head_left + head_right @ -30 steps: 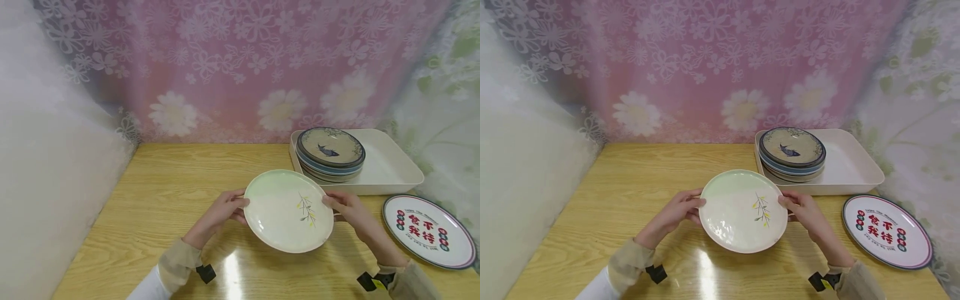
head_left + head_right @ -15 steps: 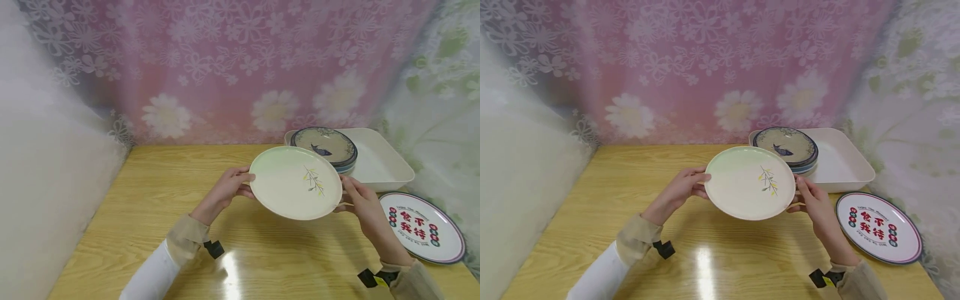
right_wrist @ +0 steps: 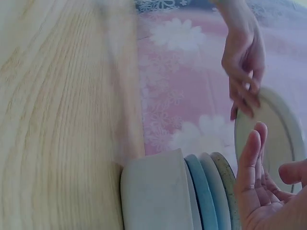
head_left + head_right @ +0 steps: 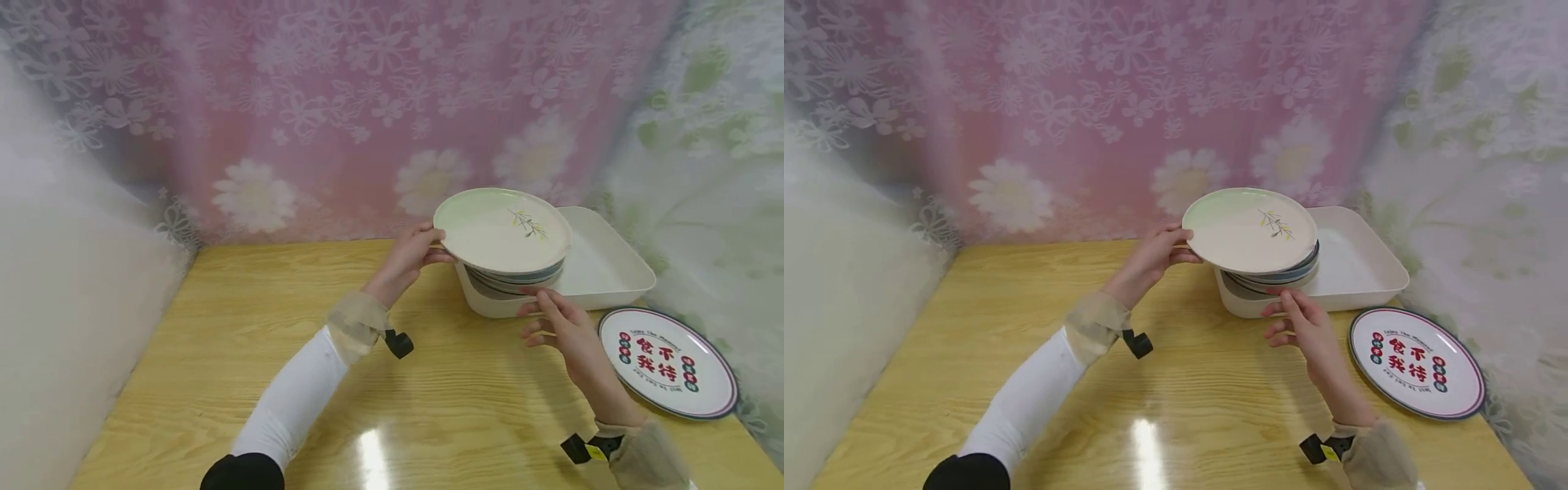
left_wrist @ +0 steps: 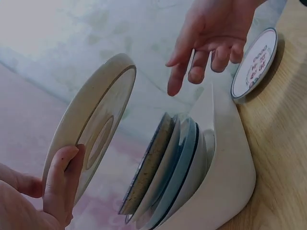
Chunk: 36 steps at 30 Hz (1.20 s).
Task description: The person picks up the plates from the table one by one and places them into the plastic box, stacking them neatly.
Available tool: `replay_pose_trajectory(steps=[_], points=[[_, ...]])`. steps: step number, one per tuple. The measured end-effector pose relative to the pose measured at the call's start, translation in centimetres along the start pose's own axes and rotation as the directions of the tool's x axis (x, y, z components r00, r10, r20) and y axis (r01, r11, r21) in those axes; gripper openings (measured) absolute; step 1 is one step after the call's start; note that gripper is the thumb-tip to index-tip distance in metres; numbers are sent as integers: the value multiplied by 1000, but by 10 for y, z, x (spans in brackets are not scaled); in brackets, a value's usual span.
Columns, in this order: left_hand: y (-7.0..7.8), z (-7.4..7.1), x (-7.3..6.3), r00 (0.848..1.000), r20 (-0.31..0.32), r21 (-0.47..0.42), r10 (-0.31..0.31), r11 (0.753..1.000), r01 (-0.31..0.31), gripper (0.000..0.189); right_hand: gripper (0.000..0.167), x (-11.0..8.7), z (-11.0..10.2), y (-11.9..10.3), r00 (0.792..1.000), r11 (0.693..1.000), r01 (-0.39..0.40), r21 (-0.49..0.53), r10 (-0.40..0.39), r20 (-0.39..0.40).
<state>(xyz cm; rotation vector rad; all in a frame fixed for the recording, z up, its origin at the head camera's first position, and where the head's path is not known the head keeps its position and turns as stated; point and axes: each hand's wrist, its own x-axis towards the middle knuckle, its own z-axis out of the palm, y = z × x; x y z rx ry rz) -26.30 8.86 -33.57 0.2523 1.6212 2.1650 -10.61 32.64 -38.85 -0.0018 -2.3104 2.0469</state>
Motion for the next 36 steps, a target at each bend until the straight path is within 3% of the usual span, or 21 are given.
replay_pose_trajectory(steps=[6,12,26,36], points=[[-10,15,25,999,-51,-35,16,999,-18,37,46,0,7,7,1000,998,-14,55,15,-12],[-18,24,38,995,-94,-38,19,999,-23,31,46,-2,11,14,999,997,-43,60,44,-15],[-24,28,45,993,-113,9,20,1000,-19,22,51,-13,16,26,996,994,-84,65,85,-9],[-35,24,50,996,-89,-56,-10,998,5,42,52,-20,22,25,995,994,-102,38,102,-8]])
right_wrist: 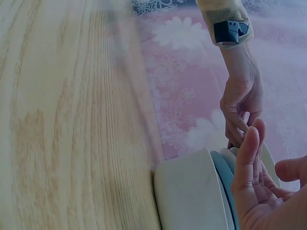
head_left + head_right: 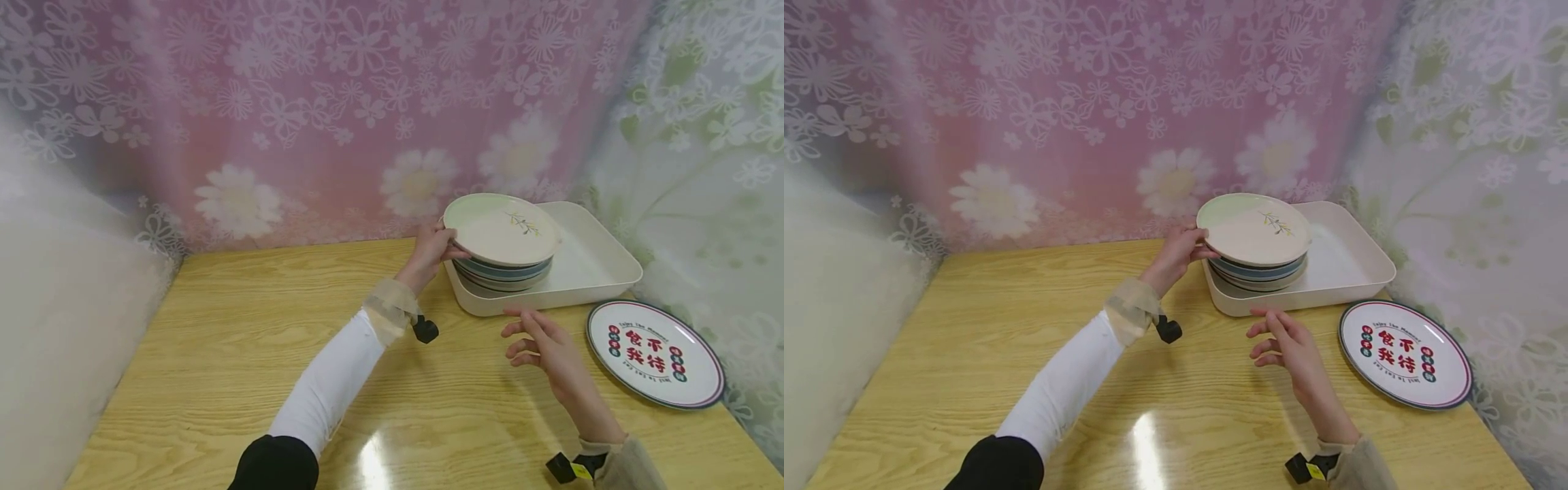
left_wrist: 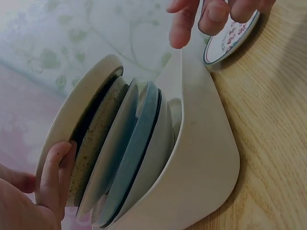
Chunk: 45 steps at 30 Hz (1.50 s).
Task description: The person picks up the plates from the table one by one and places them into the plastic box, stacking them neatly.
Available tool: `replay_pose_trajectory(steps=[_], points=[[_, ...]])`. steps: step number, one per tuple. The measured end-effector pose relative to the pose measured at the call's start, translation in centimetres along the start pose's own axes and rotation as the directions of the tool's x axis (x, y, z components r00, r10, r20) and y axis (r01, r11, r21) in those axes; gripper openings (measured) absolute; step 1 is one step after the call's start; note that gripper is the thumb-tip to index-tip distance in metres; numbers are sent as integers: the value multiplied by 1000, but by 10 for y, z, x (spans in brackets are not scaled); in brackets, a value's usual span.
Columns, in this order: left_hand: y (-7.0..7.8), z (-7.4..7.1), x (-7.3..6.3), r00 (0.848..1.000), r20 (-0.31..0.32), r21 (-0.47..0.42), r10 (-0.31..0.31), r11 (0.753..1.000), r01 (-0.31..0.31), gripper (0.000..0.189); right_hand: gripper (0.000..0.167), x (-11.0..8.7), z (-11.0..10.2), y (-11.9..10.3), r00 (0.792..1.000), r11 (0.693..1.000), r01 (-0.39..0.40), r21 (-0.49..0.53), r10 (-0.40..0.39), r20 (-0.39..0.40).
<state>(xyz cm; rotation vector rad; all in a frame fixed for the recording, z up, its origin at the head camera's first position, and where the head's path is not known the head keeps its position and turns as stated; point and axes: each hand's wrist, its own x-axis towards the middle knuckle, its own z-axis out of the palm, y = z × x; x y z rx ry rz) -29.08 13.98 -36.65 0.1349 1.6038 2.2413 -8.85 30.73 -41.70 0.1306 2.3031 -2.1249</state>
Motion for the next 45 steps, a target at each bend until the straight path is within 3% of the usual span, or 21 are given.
replay_pose_trajectory(steps=[5,14,21,27,35,45], points=[[-2,-1,-1,1000,12,7,19,1000,-19,44,49,0,1,1,1000,1000,-3,5,3,2],[-3,3,-3,999,-7,122,48,991,-47,42,48,-1,1,2,1000,1000,-16,-7,16,10],[-9,-2,-5,999,-39,224,36,974,-26,38,48,-2,2,3,1000,1000,-13,-11,13,17],[-6,-5,-3,1000,1,264,7,964,-7,43,50,-1,1,6,1000,1000,-24,-10,24,18],[-5,-5,0,999,38,259,-26,966,16,46,49,-1,2,5,999,1000,-27,-11,27,18],[-6,-9,0,997,78,254,-18,967,-2,47,40,-1,0,2,1000,1000,-15,-6,15,10]])
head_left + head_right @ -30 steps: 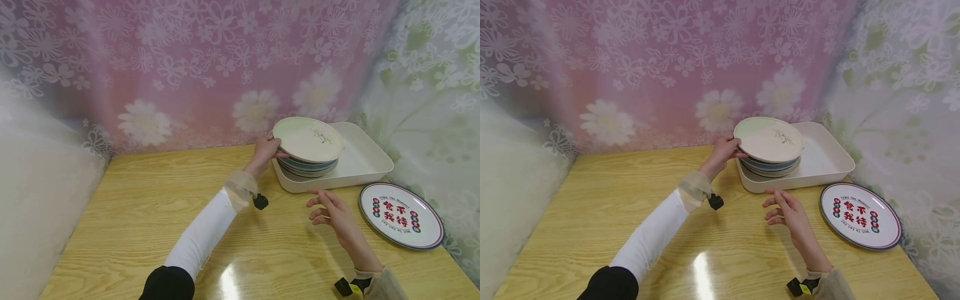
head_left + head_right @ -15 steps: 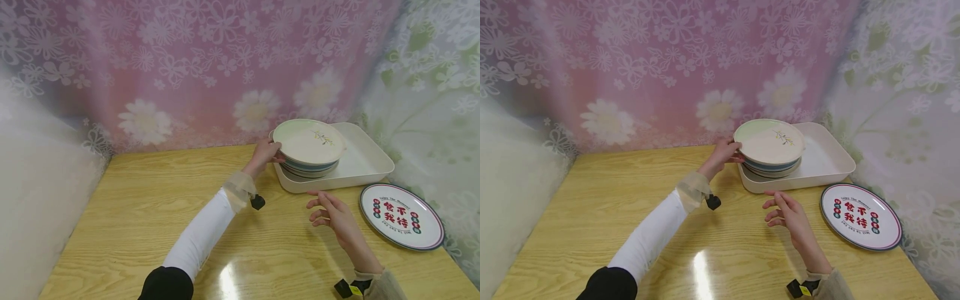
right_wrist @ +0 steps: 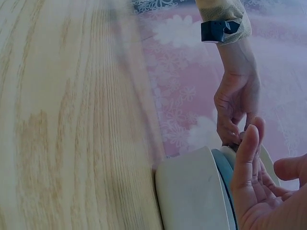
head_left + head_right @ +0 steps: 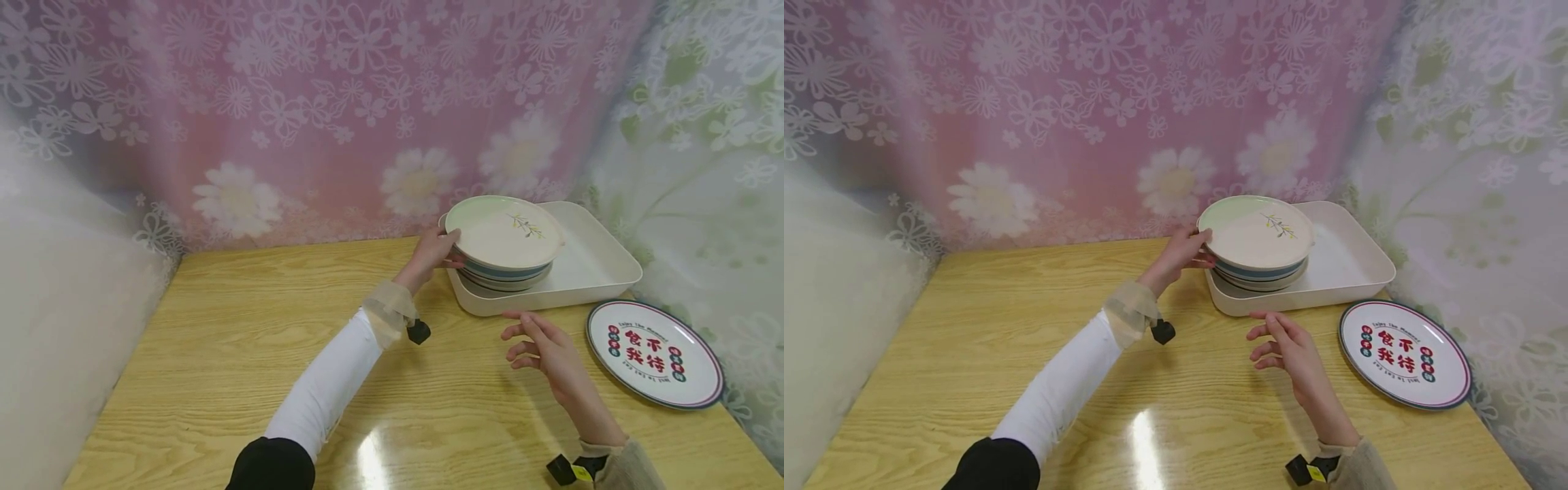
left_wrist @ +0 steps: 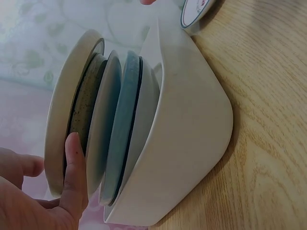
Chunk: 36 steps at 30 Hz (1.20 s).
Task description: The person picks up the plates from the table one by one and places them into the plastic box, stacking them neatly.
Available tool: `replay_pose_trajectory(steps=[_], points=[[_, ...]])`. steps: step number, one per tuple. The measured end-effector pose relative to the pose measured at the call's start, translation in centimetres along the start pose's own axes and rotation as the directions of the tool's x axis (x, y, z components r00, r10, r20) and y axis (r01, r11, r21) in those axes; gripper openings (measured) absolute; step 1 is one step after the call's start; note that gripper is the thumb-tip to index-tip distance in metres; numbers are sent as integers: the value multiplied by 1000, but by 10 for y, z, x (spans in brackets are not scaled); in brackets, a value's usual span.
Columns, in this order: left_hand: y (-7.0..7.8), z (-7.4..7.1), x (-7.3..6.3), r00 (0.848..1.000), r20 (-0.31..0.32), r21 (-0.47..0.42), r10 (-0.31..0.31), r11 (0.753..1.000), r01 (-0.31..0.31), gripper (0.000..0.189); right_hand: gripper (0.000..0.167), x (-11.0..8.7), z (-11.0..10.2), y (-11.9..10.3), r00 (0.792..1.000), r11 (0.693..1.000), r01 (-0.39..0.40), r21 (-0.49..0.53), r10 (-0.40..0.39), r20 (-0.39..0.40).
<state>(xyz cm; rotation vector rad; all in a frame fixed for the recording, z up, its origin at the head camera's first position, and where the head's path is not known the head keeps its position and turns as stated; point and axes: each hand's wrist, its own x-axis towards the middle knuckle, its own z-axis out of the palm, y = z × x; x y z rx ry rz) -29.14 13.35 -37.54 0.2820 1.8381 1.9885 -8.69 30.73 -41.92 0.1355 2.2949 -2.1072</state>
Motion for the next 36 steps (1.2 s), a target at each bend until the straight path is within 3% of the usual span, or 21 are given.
replay_pose_trajectory(steps=[11,19,26,30,32,36], points=[[1,-6,-3,1000,-27,53,-11,998,12,48,37,4,-12,-5,998,996,67,62,-67,3],[-4,-17,-14,998,-55,132,21,991,-14,47,33,12,-36,-26,985,986,154,68,-147,-95],[-11,-33,-31,998,-33,235,63,971,-53,42,26,24,-67,-48,934,958,279,61,-256,-250],[-11,-43,-45,995,18,313,93,945,-94,37,23,28,-87,-59,899,945,323,44,-292,-327],[-11,-47,-53,993,48,342,109,932,-119,36,24,29,-99,-63,884,945,327,-1,-306,-353],[-10,-56,-69,986,88,375,139,913,-162,33,25,34,-127,-64,864,936,265,-230,-337,-375]])
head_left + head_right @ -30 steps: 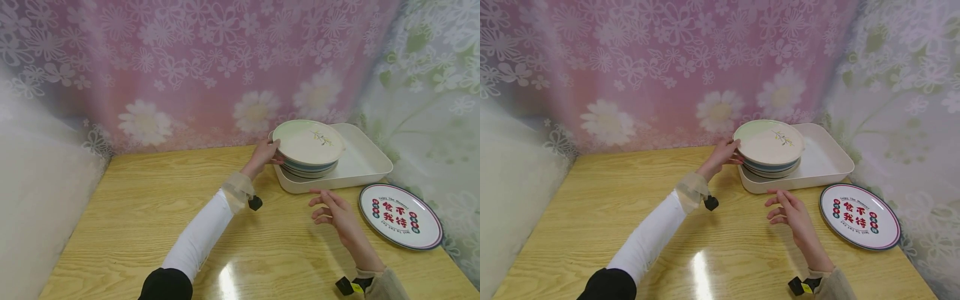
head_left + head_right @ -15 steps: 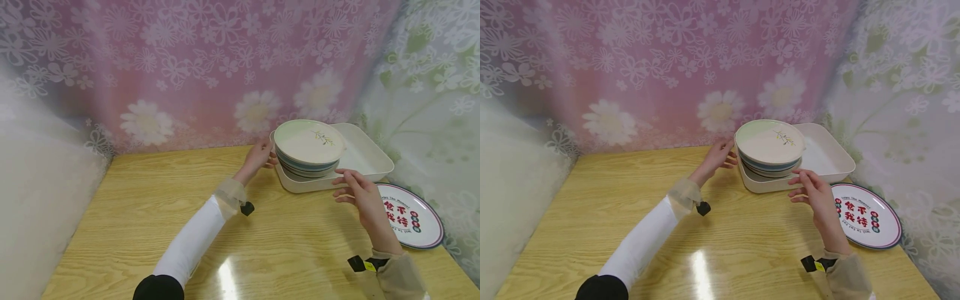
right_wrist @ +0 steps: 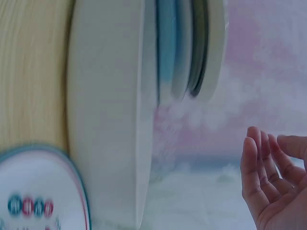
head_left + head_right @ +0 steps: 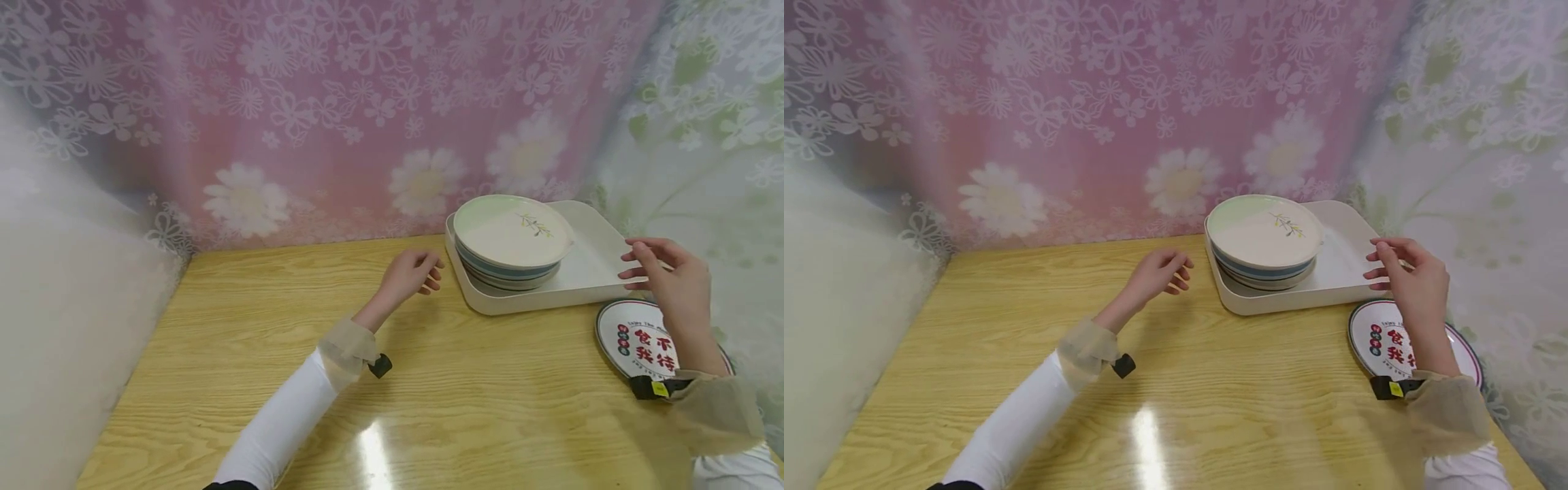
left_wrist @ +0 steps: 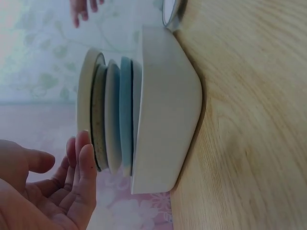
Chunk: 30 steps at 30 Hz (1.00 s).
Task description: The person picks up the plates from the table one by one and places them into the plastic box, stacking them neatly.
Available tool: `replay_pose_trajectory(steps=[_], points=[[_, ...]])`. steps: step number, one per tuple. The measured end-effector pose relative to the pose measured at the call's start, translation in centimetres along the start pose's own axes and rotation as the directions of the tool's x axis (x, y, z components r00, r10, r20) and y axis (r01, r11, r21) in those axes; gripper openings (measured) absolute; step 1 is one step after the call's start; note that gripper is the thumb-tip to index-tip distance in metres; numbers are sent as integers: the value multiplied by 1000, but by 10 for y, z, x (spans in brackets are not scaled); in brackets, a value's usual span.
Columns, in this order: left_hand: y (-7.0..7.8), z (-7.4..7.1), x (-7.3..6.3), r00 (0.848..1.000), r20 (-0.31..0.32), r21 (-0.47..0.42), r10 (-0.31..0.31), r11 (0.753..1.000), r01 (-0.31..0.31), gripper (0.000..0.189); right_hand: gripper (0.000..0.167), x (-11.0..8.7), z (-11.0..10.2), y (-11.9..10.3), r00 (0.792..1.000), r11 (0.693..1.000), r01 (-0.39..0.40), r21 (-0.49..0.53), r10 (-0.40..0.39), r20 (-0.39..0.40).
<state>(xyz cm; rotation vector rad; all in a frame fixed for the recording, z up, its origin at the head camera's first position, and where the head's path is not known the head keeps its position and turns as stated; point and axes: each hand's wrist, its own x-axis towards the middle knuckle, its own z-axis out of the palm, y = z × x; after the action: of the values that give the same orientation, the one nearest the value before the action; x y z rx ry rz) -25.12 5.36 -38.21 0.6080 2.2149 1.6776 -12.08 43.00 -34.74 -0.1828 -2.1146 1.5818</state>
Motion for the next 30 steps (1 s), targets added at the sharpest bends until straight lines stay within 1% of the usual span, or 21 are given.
replay_pose_trajectory(steps=[2,3,5,7,8,9,10,11,12,14,16,18,20,22,23,25,26,28,30], points=[[0,-3,-9,1000,12,8,6,1000,-6,31,22,9,-14,9,1000,988,16,-153,-16,7],[0,-4,-14,1000,18,14,6,1000,-6,31,18,14,-21,15,1000,975,20,-223,-18,12],[0,-6,-23,999,33,21,5,1000,-5,29,21,22,-36,27,999,939,27,-342,-16,36],[-2,-7,-31,999,43,32,6,999,-8,29,28,27,-47,39,998,876,34,-481,-6,59],[-3,-8,-35,999,48,39,9,999,-11,29,32,29,-53,45,998,836,35,-547,3,68],[-4,-8,-38,999,52,46,10,999,-12,28,37,30,-57,50,997,793,34,-608,14,74],[-5,-8,-42,998,58,55,10,998,-13,28,41,30,-62,54,997,741,35,-671,25,79],[-6,-8,-45,998,64,61,8,998,-12,28,42,29,-66,58,996,690,36,-722,34,82],[-7,-7,-48,998,70,73,7,997,-12,27,40,29,-70,63,996,647,38,-762,40,84],[-8,-7,-55,997,82,94,6,995,-14,26,36,28,-79,72,995,584,54,-810,41,95],[-9,-7,-61,996,89,113,9,993,-19,26,32,26,-89,81,992,537,68,-841,53,113],[-10,-7,-66,996,91,120,13,993,-24,26,30,25,-98,90,988,507,61,-860,95,126],[-11,-6,-71,995,96,122,18,992,-29,26,30,24,-107,99,977,490,47,-871,157,141],[-13,-5,-75,994,105,116,9,993,-22,26,29,22,-114,107,966,466,37,-884,209,151],[-14,-5,-77,994,112,113,3,993,-15,26,29,20,-117,111,961,461,28,-887,232,151],[-17,-4,-80,992,122,114,-9,994,-5,25,27,18,-121,117,954,455,24,-890,257,157],[-18,-4,-81,992,124,116,-15,993,0,25,26,16,-123,119,954,444,24,-895,259,154],[-20,-3,-83,992,124,120,-23,993,8,25,25,14,-125,122,951,440,22,-898,267,154],[-21,-3,-84,992,125,125,-25,992,10,24,22,12,-125,123,951,424,26,-905,268,153]])
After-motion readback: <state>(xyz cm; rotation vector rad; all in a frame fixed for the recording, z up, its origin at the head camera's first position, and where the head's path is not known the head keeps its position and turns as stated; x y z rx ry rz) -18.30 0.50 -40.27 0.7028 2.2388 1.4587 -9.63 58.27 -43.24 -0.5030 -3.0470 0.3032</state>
